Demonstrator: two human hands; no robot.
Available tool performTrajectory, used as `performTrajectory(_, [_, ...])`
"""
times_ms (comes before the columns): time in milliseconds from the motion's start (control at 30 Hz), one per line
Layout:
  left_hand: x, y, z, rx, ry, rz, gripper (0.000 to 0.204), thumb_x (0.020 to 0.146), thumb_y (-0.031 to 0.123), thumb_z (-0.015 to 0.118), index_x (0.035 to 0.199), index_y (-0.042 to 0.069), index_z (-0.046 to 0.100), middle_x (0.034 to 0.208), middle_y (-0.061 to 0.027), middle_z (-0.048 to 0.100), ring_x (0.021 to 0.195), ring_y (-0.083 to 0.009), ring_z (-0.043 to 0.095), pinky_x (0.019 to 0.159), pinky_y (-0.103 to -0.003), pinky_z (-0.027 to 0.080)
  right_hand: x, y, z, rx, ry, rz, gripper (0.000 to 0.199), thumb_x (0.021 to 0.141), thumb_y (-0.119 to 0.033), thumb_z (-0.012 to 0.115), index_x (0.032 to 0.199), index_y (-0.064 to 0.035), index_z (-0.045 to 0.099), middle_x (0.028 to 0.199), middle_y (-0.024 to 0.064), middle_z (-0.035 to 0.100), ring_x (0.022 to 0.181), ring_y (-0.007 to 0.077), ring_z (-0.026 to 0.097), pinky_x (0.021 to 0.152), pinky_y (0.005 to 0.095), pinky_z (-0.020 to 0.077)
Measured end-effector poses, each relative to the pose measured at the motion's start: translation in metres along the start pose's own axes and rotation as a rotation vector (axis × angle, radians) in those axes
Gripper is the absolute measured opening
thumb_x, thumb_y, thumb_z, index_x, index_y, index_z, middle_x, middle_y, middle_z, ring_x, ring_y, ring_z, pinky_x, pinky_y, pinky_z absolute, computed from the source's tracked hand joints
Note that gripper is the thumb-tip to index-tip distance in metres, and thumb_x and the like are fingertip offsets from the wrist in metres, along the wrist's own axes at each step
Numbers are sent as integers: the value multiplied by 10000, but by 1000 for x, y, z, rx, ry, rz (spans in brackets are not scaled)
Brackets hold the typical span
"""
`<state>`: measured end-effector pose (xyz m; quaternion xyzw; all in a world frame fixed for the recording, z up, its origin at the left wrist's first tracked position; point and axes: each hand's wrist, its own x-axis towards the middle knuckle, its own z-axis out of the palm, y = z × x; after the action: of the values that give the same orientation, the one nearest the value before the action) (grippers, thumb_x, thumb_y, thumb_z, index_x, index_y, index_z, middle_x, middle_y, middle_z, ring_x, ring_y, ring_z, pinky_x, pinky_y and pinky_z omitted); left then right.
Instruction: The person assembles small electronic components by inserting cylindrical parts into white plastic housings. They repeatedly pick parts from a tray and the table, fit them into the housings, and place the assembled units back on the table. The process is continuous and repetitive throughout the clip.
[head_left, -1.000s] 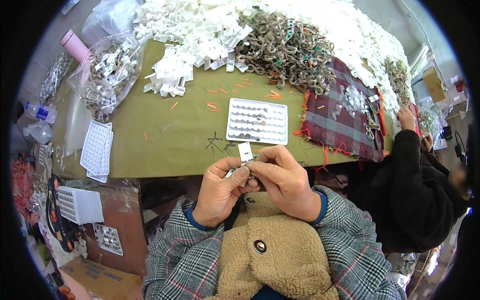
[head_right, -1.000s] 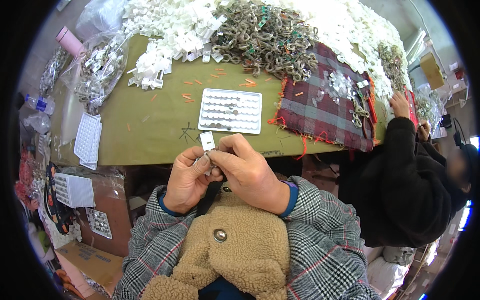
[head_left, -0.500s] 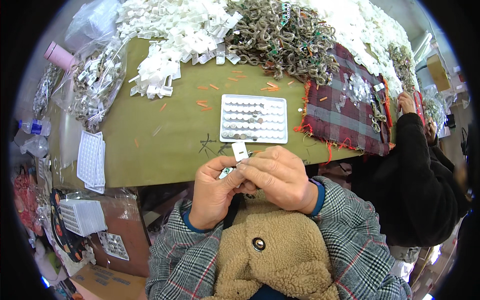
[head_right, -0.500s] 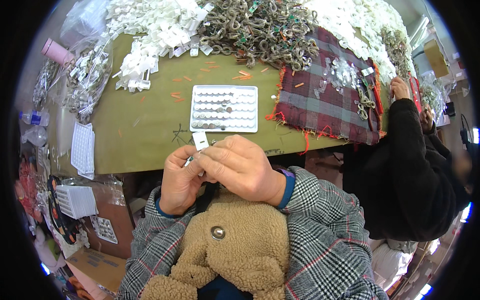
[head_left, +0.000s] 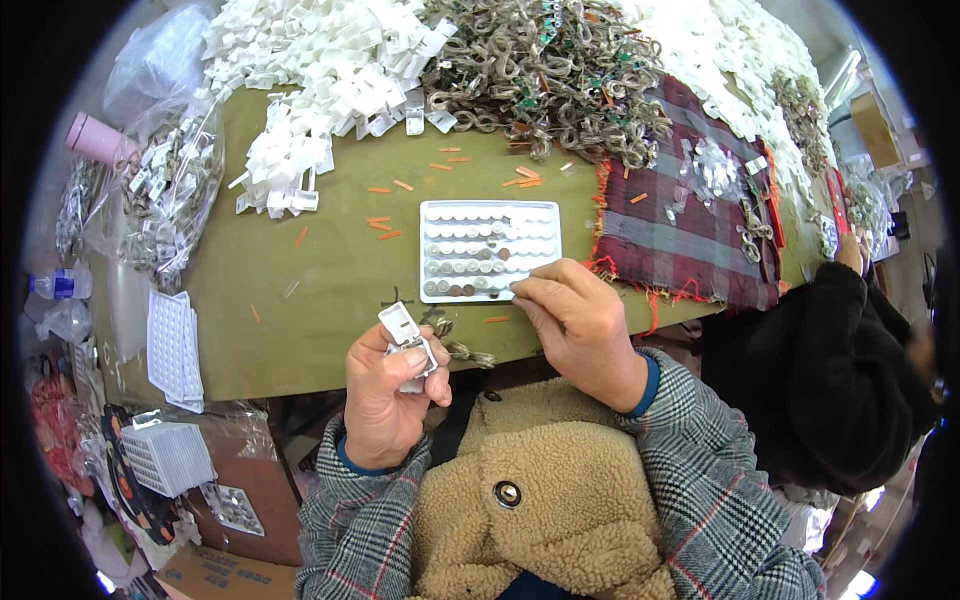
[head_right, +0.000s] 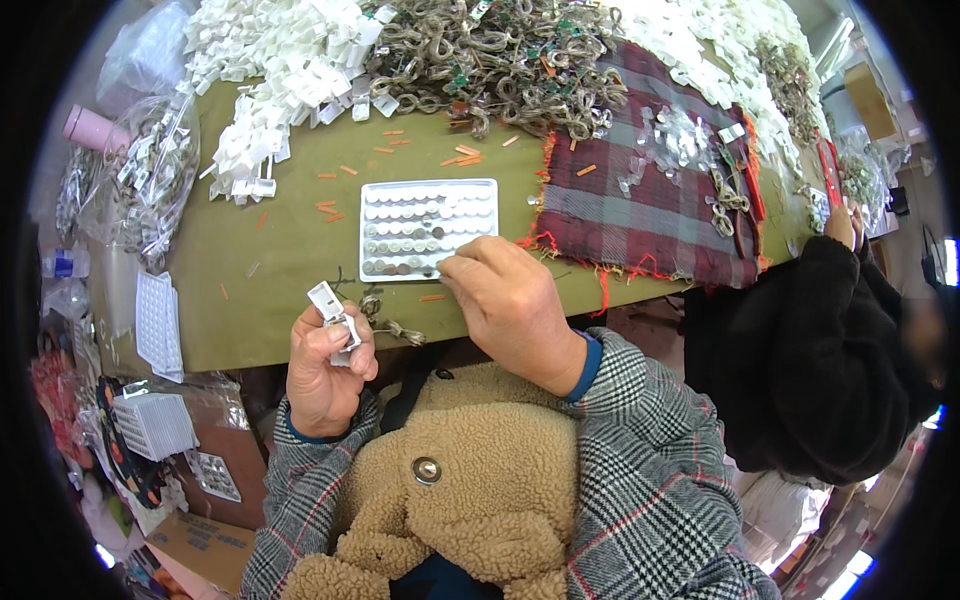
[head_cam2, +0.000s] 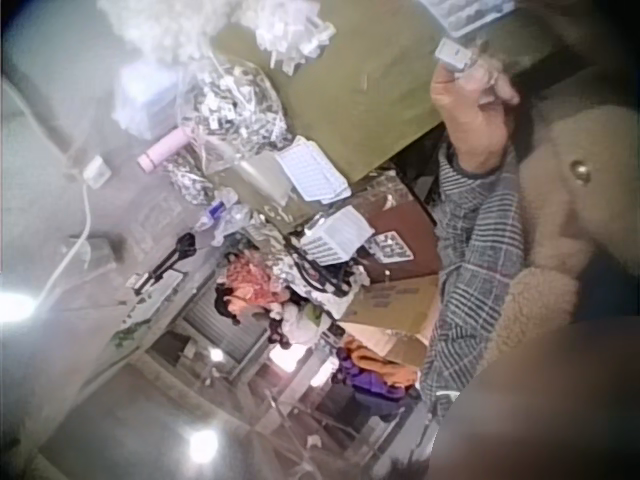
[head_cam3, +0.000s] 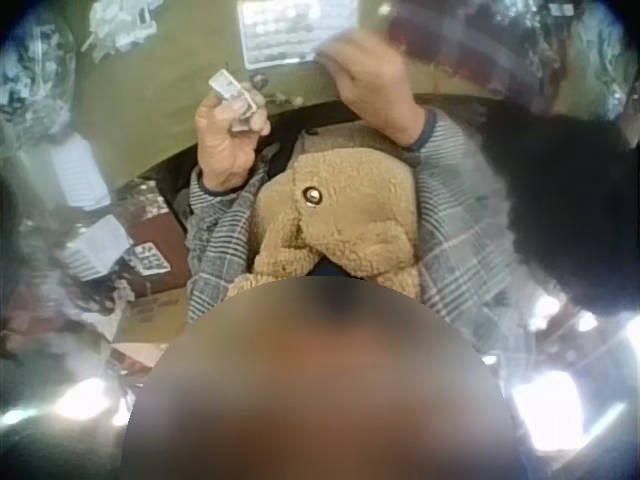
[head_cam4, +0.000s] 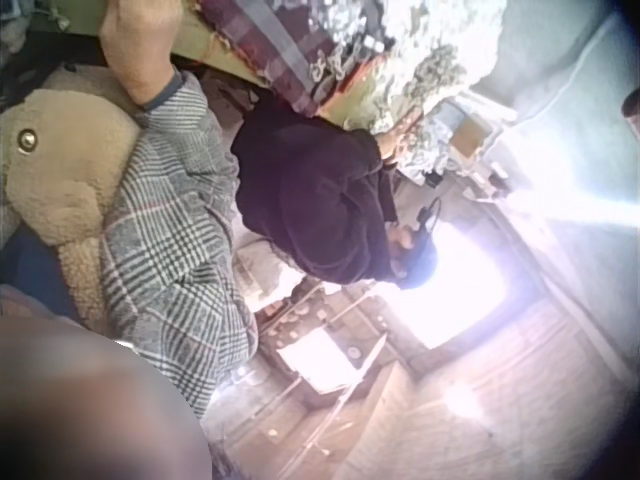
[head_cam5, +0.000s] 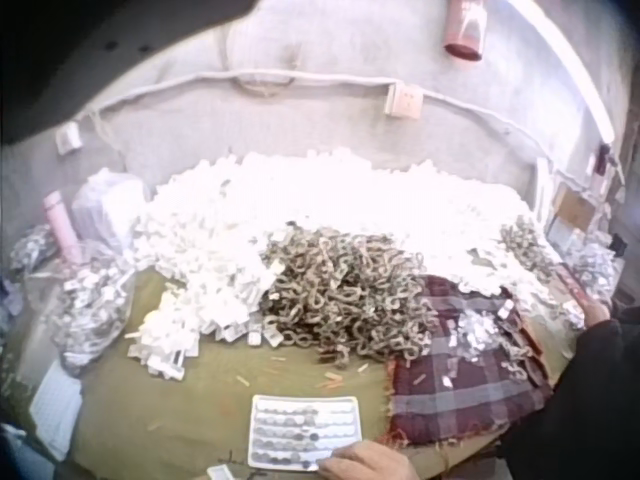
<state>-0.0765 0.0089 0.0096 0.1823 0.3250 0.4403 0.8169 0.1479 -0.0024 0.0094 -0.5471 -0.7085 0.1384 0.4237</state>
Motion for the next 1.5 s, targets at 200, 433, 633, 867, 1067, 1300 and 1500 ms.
performTrajectory(200, [-1,0,2,9,-11,-6,228,846,47,640,1055,-40,614,876,-170,675,638,-197,641,535,-336,575,3,-1,14,-111,-112,-94,222,741,2,682,962,-3,660,841,104,577,772,277,591,685,377,489])
performTrajectory(433, [-1,-1,1,-12,-39,-19,223,870,57,639,1069,-40,612,889,-163,678,670,-192,649,570,-329,590,1,2,16,-224,-138,-229,230,740,-6,698,966,6,662,867,116,577,789,280,587,701,377,490])
performTrajectory(633, [-1,-3,3,-11,-57,-20,232,886,69,632,1087,-42,610,911,-166,683,690,-187,662,591,-328,600,6,16,-3,-166,17,-128,149,758,5,663,906,-4,654,860,106,596,774,282,575,710,377,482])
performTrajectory(867, [4,-6,6,-26,-90,-27,249,901,63,627,1122,-48,604,936,-173,685,722,-190,678,617,-324,612,3,19,-12,-142,-6,-56,199,817,51,670,1015,40,682,882,136,620,787,298,627,697,354,522])
performTrajectory(1067, [8,-6,7,-27,-125,-36,252,920,57,620,1146,-52,594,967,-176,681,760,-192,682,663,-335,623,2,18,-5,-143,-63,61,208,836,34,668,1045,29,670,889,144,603,793,303,616,705,360,504])
performTrajectory(1300, [8,-11,6,-34,-123,-37,297,938,91,641,1207,-24,587,997,-176,668,797,-218,650,680,-345,609,9,-1,-15,0,-89,38,142,795,42,707,932,14,685,844,116,633,754,260,640,672,329,512])
performTrajectory(1500, [5,-20,8,-29,-174,-33,272,911,120,693,1135,-19,621,914,-119,686,773,-180,673,688,-341,618,6,-39,-12,276,-78,15,191,765,47,744,947,17,699,848,131,678,714,225,674,616,296,533])
